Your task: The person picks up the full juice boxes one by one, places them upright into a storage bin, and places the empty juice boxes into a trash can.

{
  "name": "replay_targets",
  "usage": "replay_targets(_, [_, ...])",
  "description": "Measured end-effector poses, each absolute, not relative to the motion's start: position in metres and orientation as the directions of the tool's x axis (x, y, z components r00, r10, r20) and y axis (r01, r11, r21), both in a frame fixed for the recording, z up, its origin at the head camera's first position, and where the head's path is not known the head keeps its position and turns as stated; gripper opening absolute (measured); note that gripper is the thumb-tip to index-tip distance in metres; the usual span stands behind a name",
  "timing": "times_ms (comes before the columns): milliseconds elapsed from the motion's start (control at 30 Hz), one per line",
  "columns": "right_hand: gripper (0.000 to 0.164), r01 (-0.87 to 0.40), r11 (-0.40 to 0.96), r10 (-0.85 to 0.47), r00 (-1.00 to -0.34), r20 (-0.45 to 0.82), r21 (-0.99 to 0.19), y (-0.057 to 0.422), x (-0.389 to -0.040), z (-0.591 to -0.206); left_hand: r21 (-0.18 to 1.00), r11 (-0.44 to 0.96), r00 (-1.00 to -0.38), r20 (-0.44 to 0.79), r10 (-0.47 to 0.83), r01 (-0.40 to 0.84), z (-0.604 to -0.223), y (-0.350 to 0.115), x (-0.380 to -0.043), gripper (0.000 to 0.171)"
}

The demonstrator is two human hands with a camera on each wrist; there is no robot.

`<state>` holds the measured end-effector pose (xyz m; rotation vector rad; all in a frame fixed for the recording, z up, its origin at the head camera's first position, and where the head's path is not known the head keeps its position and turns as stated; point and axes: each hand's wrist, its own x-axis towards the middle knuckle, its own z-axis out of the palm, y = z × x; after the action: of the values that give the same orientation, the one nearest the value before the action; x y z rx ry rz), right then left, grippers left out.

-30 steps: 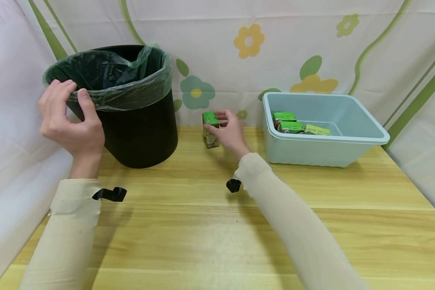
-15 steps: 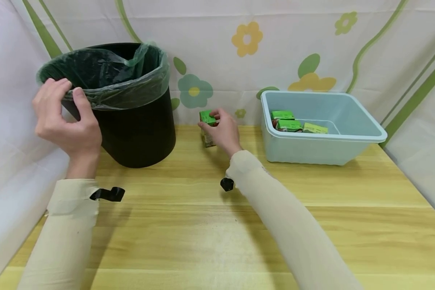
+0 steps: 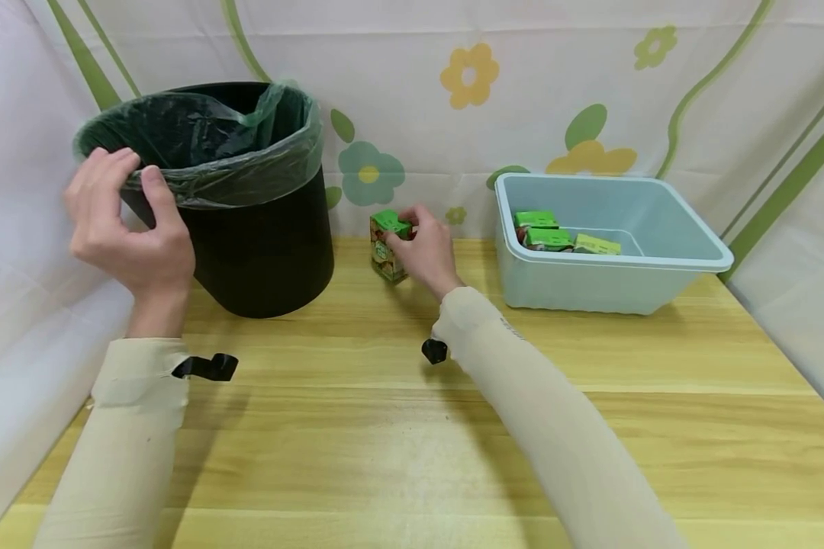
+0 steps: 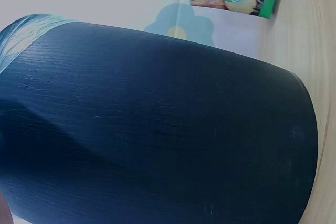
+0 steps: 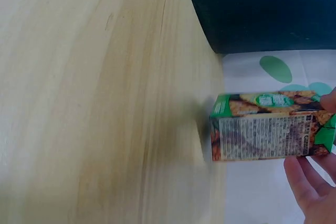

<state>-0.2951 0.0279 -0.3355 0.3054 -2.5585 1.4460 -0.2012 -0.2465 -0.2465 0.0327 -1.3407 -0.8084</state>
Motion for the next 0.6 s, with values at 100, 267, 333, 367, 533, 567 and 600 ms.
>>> replay_targets(100, [0.033, -0.293, 0.448, -0.107, -0.956, 0.275, -0.845, 0.029, -0.294, -0.332, 0.461, 0.735, 0.003, 0.847, -0.532, 0.497, -0.246, -0.247, -0.201, 0.018])
replay_targets(267, [0.033, -0.309, 0.351, -0.103, -0.951, 0.292, -0.884, 0.032, -0.290, -0.318, 0.458, 0.734, 0.001, 0.848, -0.530, 0.502, -0.246, -0.246, -0.201, 0.018])
replay_targets(333, [0.033, -0.321, 0.314, -0.089, -0.947, 0.309, -0.894, 0.032, -0.289, -0.308, 0.458, 0.732, 0.001, 0.848, -0.531, 0.504, -0.246, -0.246, -0.201, 0.018])
replay_targets(367, [0.032, -0.327, 0.294, -0.083, -0.945, 0.317, -0.898, 0.032, -0.288, -0.303, 0.457, 0.733, 0.002, 0.848, -0.530, 0.503, -0.246, -0.246, -0.201, 0.018])
replay_targets(533, [0.028, -0.352, 0.160, -0.059, -0.936, 0.347, -0.922, 0.031, -0.285, -0.278, 0.459, 0.732, 0.004, 0.846, -0.533, 0.504, -0.246, -0.247, -0.202, 0.018])
replay_targets(567, [0.027, -0.354, 0.130, -0.055, -0.935, 0.350, -0.926, 0.031, -0.284, -0.273, 0.459, 0.732, 0.003, 0.846, -0.533, 0.503, -0.246, -0.247, -0.202, 0.018])
replay_targets(600, [0.026, -0.357, 0.106, -0.050, -0.934, 0.354, -0.928, 0.031, -0.283, -0.268, 0.460, 0.732, 0.003, 0.846, -0.533, 0.503, -0.246, -0.247, -0.202, 0.018])
